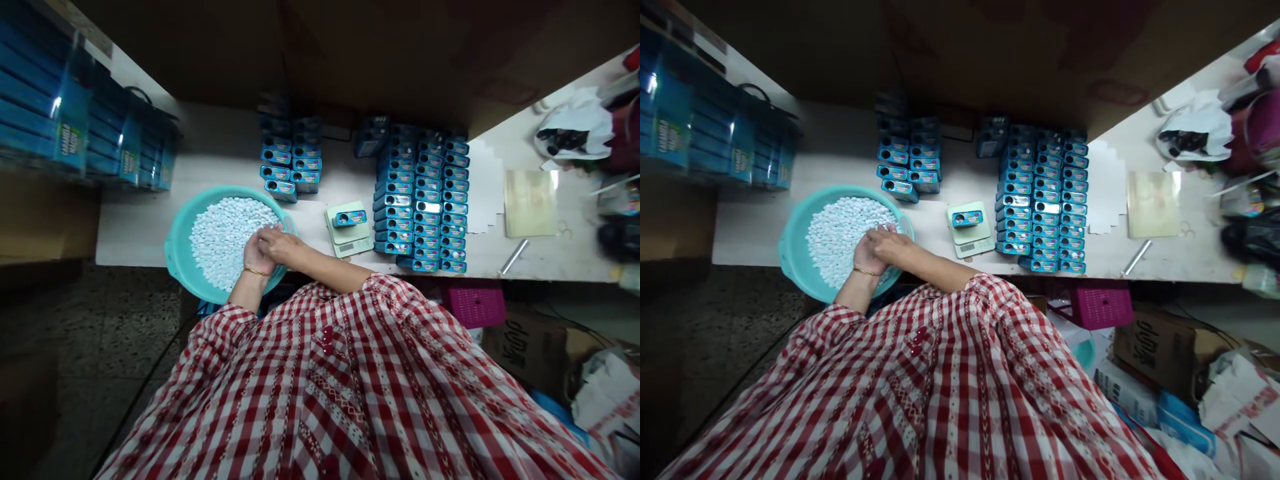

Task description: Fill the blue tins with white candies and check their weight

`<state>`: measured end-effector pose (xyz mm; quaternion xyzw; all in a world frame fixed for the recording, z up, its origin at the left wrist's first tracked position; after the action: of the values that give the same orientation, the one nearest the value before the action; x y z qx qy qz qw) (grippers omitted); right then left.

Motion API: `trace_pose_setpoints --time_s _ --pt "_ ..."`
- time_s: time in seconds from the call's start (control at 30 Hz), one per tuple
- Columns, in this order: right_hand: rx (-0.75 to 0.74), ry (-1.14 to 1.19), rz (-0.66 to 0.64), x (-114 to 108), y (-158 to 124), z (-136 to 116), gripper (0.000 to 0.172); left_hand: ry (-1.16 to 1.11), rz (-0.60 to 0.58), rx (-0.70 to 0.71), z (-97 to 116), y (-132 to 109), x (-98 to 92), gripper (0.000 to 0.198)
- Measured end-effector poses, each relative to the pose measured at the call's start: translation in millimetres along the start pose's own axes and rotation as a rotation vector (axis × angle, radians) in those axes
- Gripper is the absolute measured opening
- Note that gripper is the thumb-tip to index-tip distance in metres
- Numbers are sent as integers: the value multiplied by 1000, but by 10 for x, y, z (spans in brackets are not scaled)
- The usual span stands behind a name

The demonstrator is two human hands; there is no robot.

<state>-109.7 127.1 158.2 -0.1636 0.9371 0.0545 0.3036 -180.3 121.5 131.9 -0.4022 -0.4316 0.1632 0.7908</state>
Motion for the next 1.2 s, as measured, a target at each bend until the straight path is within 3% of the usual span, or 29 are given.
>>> trace_pose_setpoints --time_s 0.13,0.23,0.33,0.47,0.77,1.0,1.2 --pt "-79 -72 21 -513 -237 216 19 -13 27 -15 -85 -45 109 22" --pt "57 -194 171 -1054 -486 549 22 -24 48 -28 -128 -64 140 20" --pt "192 -305 160 -1360 -654 846 22 -16 52 -44 -157 -64 177 19" --pt "208 -287 173 -1467 -740 990 24 -9 42 -50 -160 -62 236 19" --pt "277 186 570 -1836 -877 945 14 51 -68 -127 -194 -111 254 27" --pt "190 253 591 -1895 -755 704 21 69 -138 -128 -202 -139 280 29" --pt "176 259 489 -1669 -670 604 24 108 -89 -153 -297 -165 313 27"
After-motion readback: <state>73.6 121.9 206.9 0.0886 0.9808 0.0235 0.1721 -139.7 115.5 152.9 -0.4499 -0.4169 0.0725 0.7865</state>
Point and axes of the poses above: each hand's wrist, its own y-axis towards the middle knuckle, its own x-axis out of the palm, z = x × y, the point moved 3 cm from there along y, towards the middle knuckle, and after that the axes turned 4 degrees about x, right-handed, at the moved point
